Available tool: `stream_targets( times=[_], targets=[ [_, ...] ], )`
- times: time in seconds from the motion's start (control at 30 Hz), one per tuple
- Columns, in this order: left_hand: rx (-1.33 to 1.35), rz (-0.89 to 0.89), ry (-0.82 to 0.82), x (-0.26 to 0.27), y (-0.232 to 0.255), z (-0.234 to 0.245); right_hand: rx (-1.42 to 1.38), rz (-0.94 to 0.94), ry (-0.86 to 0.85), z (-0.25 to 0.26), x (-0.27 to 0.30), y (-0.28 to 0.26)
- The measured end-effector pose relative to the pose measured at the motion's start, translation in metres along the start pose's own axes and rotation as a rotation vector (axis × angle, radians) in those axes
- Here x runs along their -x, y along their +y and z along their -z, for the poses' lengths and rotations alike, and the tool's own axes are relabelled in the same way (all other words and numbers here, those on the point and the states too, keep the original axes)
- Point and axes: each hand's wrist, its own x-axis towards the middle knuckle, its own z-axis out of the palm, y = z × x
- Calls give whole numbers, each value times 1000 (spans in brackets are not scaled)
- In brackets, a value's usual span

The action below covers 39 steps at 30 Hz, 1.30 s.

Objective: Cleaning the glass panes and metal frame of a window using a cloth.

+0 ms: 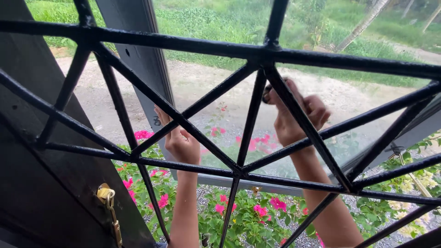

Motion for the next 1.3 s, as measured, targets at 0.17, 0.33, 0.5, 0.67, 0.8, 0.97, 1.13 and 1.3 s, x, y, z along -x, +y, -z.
stream_targets(
  times=[0.17, 0.33, 0.5, 0.67, 0.8, 0.97, 1.13, 1.3],
  targets=[
    [-19, -13, -1, 3, -16, -5, -62, 55, 284, -23, -115, 39],
    [-7, 4, -4, -6, -3, 7, -19, 124, 297, -20, -94, 33],
    [37, 35, -73, 6, -5, 8, -261, -110, 87, -5, 57, -1],
    [61, -257, -135, 53, 39, -23, -129, -117, -101, 24, 160, 4],
    [-27, -579, -390, 84, 100, -55, -95, -86, -149, 33, 157, 41],
    [175, -590, -430, 68, 159, -117, -178, -148, -130, 25, 106, 102],
    [116, -717, -462, 46, 211, -158, 54, -249, 162, 21, -9, 172],
    [73, -868, -426, 44, 211, -187, 114, -382, 273, 10, 35, 225]
  ],
)
